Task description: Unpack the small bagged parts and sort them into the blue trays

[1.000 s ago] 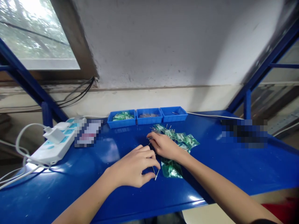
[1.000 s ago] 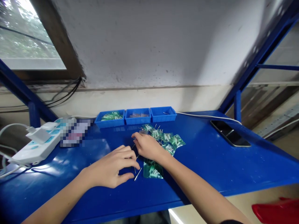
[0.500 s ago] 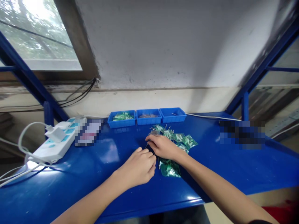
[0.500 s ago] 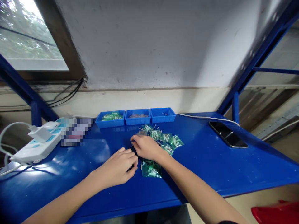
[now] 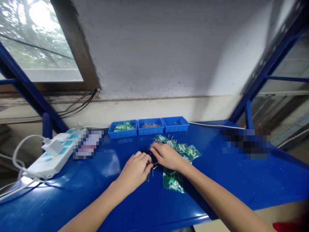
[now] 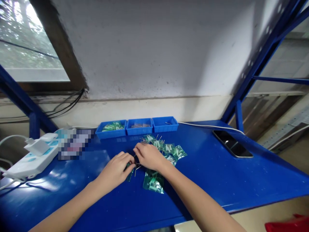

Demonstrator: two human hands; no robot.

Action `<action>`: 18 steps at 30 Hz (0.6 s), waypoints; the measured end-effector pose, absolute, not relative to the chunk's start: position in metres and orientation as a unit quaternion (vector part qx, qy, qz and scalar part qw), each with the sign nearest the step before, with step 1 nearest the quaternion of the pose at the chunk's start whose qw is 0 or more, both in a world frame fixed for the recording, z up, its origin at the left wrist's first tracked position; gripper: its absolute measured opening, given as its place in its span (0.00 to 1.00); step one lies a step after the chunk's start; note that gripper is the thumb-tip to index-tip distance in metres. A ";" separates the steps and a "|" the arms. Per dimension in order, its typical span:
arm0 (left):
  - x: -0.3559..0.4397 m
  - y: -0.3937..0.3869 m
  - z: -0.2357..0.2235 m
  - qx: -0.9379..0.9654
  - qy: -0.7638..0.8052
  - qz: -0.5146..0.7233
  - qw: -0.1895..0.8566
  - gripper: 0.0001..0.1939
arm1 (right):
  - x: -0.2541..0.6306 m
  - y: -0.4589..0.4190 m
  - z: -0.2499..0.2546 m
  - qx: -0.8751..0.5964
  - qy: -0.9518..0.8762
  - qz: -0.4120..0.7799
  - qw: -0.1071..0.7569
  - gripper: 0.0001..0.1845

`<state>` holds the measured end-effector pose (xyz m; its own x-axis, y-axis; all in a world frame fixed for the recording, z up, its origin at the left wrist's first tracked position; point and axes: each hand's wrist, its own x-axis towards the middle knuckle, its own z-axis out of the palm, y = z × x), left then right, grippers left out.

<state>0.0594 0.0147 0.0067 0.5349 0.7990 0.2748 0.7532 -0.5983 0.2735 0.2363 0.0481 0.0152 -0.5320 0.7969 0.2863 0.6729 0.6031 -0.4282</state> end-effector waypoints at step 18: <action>0.044 0.032 0.009 0.821 0.453 0.325 0.121 0.03 | 0.230 0.048 0.010 -0.456 -0.842 0.147 0.249 0.13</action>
<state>0.0443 0.0323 0.0091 0.3786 0.8228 0.4239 0.6657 -0.5603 0.4929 0.2296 0.0476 0.0095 -0.4599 0.8411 0.2846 0.6944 0.5405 -0.4751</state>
